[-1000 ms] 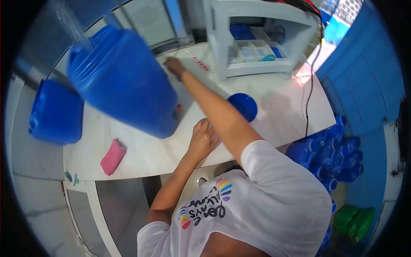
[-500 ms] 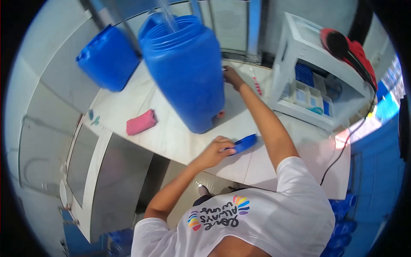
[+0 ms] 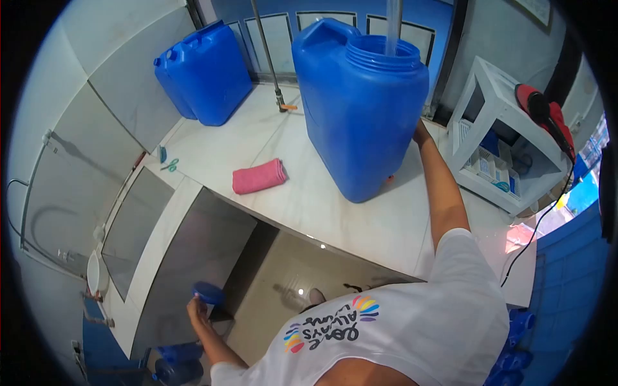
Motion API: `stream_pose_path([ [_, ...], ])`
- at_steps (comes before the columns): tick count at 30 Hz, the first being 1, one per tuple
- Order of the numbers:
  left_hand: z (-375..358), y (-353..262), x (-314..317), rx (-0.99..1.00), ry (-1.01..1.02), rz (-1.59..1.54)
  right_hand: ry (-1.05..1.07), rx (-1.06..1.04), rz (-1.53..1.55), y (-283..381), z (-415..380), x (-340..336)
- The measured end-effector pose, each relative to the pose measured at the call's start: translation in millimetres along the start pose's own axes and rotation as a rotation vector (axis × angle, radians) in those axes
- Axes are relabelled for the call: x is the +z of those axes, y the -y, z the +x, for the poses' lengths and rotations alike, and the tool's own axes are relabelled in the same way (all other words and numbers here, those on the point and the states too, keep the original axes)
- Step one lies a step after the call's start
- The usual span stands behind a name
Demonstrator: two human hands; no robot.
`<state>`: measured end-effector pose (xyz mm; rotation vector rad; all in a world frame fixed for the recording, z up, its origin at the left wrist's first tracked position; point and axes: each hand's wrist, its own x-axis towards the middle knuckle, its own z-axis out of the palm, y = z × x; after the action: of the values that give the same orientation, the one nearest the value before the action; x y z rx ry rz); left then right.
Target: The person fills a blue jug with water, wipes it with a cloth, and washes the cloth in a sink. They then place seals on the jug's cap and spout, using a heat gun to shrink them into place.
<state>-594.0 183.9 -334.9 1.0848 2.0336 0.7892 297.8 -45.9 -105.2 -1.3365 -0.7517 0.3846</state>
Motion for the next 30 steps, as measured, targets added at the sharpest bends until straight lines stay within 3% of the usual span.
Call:
stream_pose_path([
  [1,4.0,-8.7,-7.1,0.237,0.122,0.134,-0.021,0.041,0.068,1.2,-4.8,4.7],
  [2,19.5,-75.0,-7.5,0.463,0.245,0.266,-0.019,0.041,0.051,1.2,-2.3,5.7],
  [3,14.8,-85.1,-2.3,0.45,0.256,0.263,-0.007,0.031,0.023,-0.4,-5.2,6.5],
  [5,20.9,-128.1,8.0,0.492,0.049,0.299,-0.011,-0.015,-0.002,0.7,-6.0,9.4],
  [7,0.4,-180.5,22.9,0.5,0.446,-0.014,-0.037,-0.058,-0.032,-2.0,-13.0,10.5],
  [9,-86.2,-256.3,53.2,0.864,0.475,0.096,-0.065,-0.069,-0.073,-5.4,-14.3,18.3],
  [12,-182.3,-318.4,65.1,0.921,0.555,0.195,-0.065,-0.106,-0.126,-5.1,-14.8,22.8],
  [14,-228.9,-341.7,72.5,0.677,1.1,-0.411,-0.044,-0.148,-0.162,-4.9,-14.8,30.6],
  [19,-290.0,-364.3,107.4,0.847,1.112,-0.255,0.016,-0.234,-0.218,-0.2,-14.2,27.3],
  [21,-312.1,-374.2,123.7,0.528,1.255,-0.726,0.04,-0.255,-0.243,1.8,-11.1,27.1],
  [22,-316.6,-376.6,131.9,0.523,1.251,-0.721,0.05,-0.264,-0.253,4.0,-6.3,28.5],
  [24,-318.9,-377.0,153.7,0.178,1.474,-1.233,0.065,-0.283,-0.271,5.6,-8.3,25.6],
  [25,-322.2,-375.4,167.3,0.176,1.47,-1.227,0.073,-0.294,-0.279,7.3,-4.3,26.3],
  [28,-335.9,-376.0,213.4,-0.206,1.409,-1.355,0.091,-0.337,-0.303,9.7,-1.7,32.1],
  [30,-352.6,-370.5,232.4,-0.256,1.449,-1.33,0.1,-0.375,-0.319,12.1,-1.0,32.0],
])
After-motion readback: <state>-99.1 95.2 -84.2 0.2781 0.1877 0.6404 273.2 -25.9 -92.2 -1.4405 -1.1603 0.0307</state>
